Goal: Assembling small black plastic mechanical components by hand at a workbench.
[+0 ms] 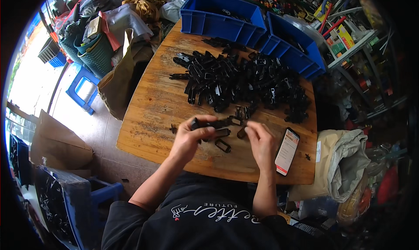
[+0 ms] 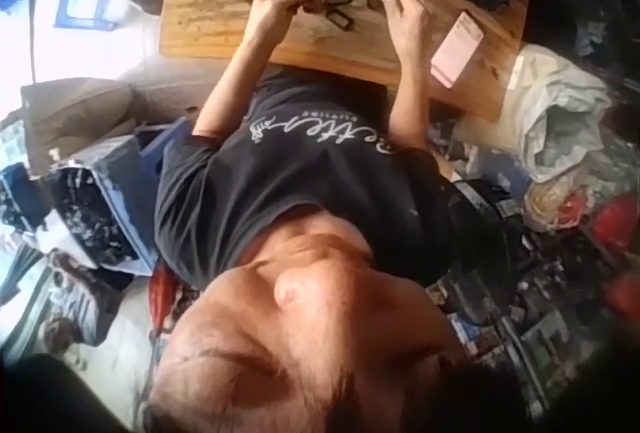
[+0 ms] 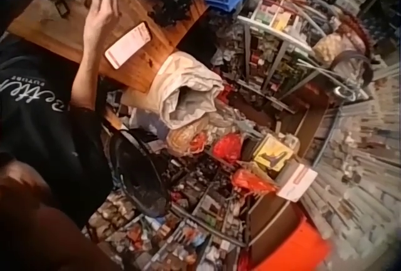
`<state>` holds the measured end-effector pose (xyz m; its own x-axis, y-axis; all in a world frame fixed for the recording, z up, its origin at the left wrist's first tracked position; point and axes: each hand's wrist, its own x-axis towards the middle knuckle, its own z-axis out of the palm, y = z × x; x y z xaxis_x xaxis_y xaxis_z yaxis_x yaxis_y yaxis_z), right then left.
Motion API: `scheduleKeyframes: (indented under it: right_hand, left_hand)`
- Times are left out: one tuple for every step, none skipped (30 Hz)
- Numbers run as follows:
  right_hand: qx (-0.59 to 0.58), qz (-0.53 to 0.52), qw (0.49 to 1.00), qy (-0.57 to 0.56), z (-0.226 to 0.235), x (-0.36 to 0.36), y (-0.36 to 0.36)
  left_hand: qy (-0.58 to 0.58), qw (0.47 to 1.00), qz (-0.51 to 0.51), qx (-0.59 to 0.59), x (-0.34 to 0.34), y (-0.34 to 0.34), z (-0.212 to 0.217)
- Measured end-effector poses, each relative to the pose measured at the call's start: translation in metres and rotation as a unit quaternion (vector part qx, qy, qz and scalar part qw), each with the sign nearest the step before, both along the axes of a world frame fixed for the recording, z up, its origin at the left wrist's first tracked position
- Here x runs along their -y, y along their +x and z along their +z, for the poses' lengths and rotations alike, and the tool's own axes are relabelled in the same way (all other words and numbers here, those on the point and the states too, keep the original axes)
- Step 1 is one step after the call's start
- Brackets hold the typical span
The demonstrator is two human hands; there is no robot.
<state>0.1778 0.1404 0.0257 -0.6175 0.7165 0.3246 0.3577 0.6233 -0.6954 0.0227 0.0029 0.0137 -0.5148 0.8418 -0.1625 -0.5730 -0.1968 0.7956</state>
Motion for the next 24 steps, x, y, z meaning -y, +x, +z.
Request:
scheduleKeyframes:
  right_hand:
    - [0.062, 0.021, 0.996, 0.053, -0.005, -0.003, 0.005]
    - [0.118, 0.023, 0.992, 0.026, -0.010, -0.002, 0.007]
    - [0.116, 0.052, 0.991, 0.052, -0.016, -0.002, 0.006]
    - [0.104, 0.047, 0.992, 0.046, -0.020, -0.001, 0.007]
    - [0.092, 0.042, 0.994, 0.039, -0.023, 0.001, 0.007]
    - [0.037, 0.035, 0.998, -0.021, -0.015, 0.006, 0.005]
    - [-0.018, 0.029, 0.996, -0.081, -0.007, 0.012, 0.005]
    - [-0.026, 0.049, 0.985, -0.164, -0.006, 0.012, 0.011]
    - [-0.027, 0.053, 0.984, -0.166, -0.003, 0.017, 0.010]
    - [-0.132, 0.109, 0.941, -0.292, 0.005, 0.023, 0.009]
    - [-0.233, 0.162, 0.867, -0.409, 0.009, 0.028, 0.006]
    - [-0.236, 0.164, 0.871, -0.399, 0.011, 0.031, 0.002]
    - [-0.236, 0.164, 0.871, -0.397, 0.011, 0.033, 0.000]
    - [-0.246, 0.159, 0.859, -0.420, 0.010, 0.034, -0.003]
    - [-0.253, 0.156, 0.845, -0.444, 0.008, 0.034, -0.005]
    - [-0.252, 0.160, 0.843, -0.448, 0.005, 0.033, -0.004]
    - [-0.251, 0.162, 0.842, -0.448, 0.004, 0.032, -0.003]
    - [-0.253, 0.158, 0.844, -0.446, 0.004, 0.033, -0.003]
    - [-0.255, 0.154, 0.846, -0.443, 0.004, 0.033, -0.003]
    - [-0.254, 0.155, 0.845, -0.444, 0.003, 0.033, -0.003]
    - [-0.243, 0.161, 0.847, -0.445, 0.003, 0.032, -0.002]
    - [-0.231, 0.166, 0.849, -0.446, 0.003, 0.032, -0.001]
    - [-0.232, 0.165, 0.849, -0.446, 0.003, 0.032, -0.001]
    - [-0.204, 0.172, 0.878, -0.398, 0.003, 0.032, -0.002]
  left_hand:
    - [0.003, 1.000, 0.020, 0.001, 0.001, -0.006, -0.004]
    - [-0.008, 1.000, 0.013, 0.003, 0.002, -0.012, -0.005]
    - [-0.007, 1.000, 0.013, 0.003, 0.002, -0.012, -0.004]
    - [0.004, 1.000, 0.020, -0.006, 0.002, -0.012, -0.003]
    - [0.014, 0.999, 0.028, -0.015, 0.001, -0.011, -0.002]
    - [0.005, 0.999, 0.033, -0.016, 0.002, -0.011, -0.001]
    - [0.006, 0.999, 0.039, -0.017, 0.001, -0.009, -0.002]
    - [0.010, 0.999, 0.029, -0.014, 0.000, -0.007, -0.003]
    - [0.012, 1.000, 0.018, -0.012, 0.000, -0.005, -0.005]
    - [-0.002, 1.000, 0.010, -0.003, 0.000, -0.002, -0.001]
    - [-0.009, 1.000, 0.000, -0.013, 0.000, -0.001, -0.002]
    - [-0.006, 1.000, -0.013, -0.007, -0.001, 0.002, -0.001]
    - [-0.002, 1.000, -0.026, -0.001, -0.001, 0.006, -0.001]
    - [0.002, 0.999, -0.041, -0.003, -0.001, 0.007, 0.000]
    - [0.003, 0.999, -0.038, -0.003, 0.000, 0.009, -0.001]
    - [-0.002, 0.999, -0.051, -0.010, 0.000, 0.011, -0.002]
    - [-0.007, 0.998, -0.064, -0.018, -0.001, 0.012, -0.003]
    - [-0.005, 0.997, -0.067, -0.026, 0.000, 0.013, -0.003]
    - [-0.006, 0.998, -0.065, -0.026, 0.000, 0.013, -0.003]
    - [-0.009, 0.998, -0.059, -0.038, 0.000, 0.014, -0.002]
    - [-0.011, 0.997, -0.056, -0.048, -0.001, 0.015, -0.001]
    - [-0.011, 0.997, -0.057, -0.048, -0.001, 0.015, -0.001]
    - [-0.018, 0.997, -0.053, -0.053, -0.001, 0.016, 0.000]
    - [-0.025, 0.997, -0.048, -0.057, -0.001, 0.017, 0.001]
